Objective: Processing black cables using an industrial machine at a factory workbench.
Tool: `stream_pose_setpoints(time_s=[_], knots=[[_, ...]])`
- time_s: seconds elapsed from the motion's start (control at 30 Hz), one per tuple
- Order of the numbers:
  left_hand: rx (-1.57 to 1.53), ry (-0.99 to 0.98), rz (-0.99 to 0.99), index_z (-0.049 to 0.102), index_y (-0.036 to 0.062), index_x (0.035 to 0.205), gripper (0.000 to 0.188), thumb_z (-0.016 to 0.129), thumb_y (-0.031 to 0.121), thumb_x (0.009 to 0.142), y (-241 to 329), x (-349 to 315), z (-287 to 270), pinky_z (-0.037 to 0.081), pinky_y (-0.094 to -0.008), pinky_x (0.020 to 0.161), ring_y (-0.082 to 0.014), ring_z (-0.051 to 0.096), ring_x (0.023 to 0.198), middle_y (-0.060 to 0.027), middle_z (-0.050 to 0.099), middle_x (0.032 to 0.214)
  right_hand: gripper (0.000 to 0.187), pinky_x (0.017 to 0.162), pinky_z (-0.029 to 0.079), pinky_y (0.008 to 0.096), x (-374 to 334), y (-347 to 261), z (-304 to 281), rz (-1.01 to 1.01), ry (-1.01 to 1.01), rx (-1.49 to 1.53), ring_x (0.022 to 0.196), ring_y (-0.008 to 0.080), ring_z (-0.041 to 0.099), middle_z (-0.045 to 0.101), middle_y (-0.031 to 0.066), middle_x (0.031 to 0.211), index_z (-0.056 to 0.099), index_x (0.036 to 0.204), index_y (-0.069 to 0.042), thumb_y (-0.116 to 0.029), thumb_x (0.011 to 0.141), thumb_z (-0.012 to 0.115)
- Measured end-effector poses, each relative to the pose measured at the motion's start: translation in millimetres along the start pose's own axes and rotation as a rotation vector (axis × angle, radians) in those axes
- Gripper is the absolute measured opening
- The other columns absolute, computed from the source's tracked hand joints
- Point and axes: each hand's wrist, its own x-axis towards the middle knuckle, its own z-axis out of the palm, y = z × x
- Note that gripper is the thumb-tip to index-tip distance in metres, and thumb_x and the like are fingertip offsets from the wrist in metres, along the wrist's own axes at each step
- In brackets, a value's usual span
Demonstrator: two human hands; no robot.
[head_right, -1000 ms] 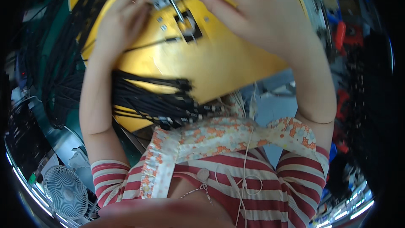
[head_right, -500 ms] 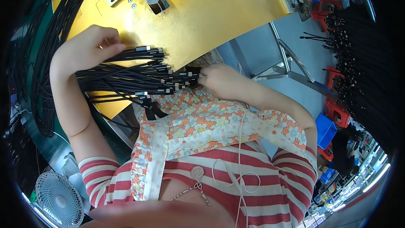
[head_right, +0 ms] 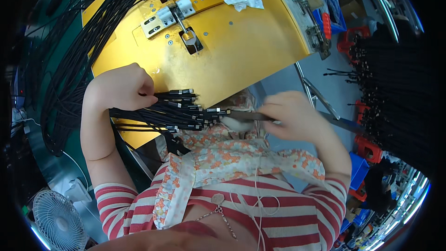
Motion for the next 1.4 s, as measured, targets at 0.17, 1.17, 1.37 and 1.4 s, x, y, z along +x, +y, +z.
stream_pose_setpoints(time_s=[0.17, 1.17, 1.37, 1.4], knots=[[-0.035, -0.037, 0.139, 0.07, 0.0009, 0.08, 0.024, 0.068, 0.025, 0.078, -12, 12, -1, 0.053, -0.0361, 0.066, -0.0304, 0.066, 0.069, -0.0145, 0.068, 0.073, 0.024, 0.066, 0.048, 0.0284, -60, -11, -94, 0.177, 0.396, -0.019, 0.073, 0.0223, 0.063, 0.064, 0.0124, 0.083, 0.065, 0.093, 0.003, -0.006, 0.071, 0.066], [-0.206, 1.428, -0.426, 0.061, 0.0054, 0.09, 0.026, 0.061, 0.032, 0.088, -110, 31, -30, 0.05, -0.0401, 0.058, -0.0324, 0.065, 0.063, -0.0135, 0.066, 0.07, 0.026, 0.082, 0.048, 0.0383, 154, 18, -58, -0.36, 0.533, -0.143, 0.093, 0.0292, 0.062, 0.064, 0.0106, 0.097, 0.066, 0.099, -0.002, -0.005, 0.074, 0.07], [-0.085, 1.484, 0.093, 0.064, 0.0035, 0.098, 0.018, 0.066, 0.004, 0.08, -50, 26, -20, 0.045, -0.0295, 0.05, -0.0228, 0.058, 0.057, -0.0096, 0.058, 0.071, 0.027, 0.071, 0.05, 0.0333, 192, 34, -35, -0.254, 0.557, 0.397, 0.079, 0.0249, 0.063, 0.064, 0.0111, 0.086, 0.066, 0.106, -0.002, -0.002, 0.078, 0.069], [0.049, 1.414, 0.185, 0.065, 0.0048, 0.102, 0.027, 0.068, 0.003, 0.076, -44, 30, -16, 0.045, -0.031, 0.05, -0.0213, 0.057, 0.059, -0.0077, 0.057, 0.073, 0.029, 0.07, 0.051, 0.0315, 196, 36, -34, -0.199, 0.536, 0.519, 0.078, 0.0229, 0.063, 0.063, 0.0108, 0.085, 0.066, 0.107, -0.001, 0.0, 0.078, 0.068]])
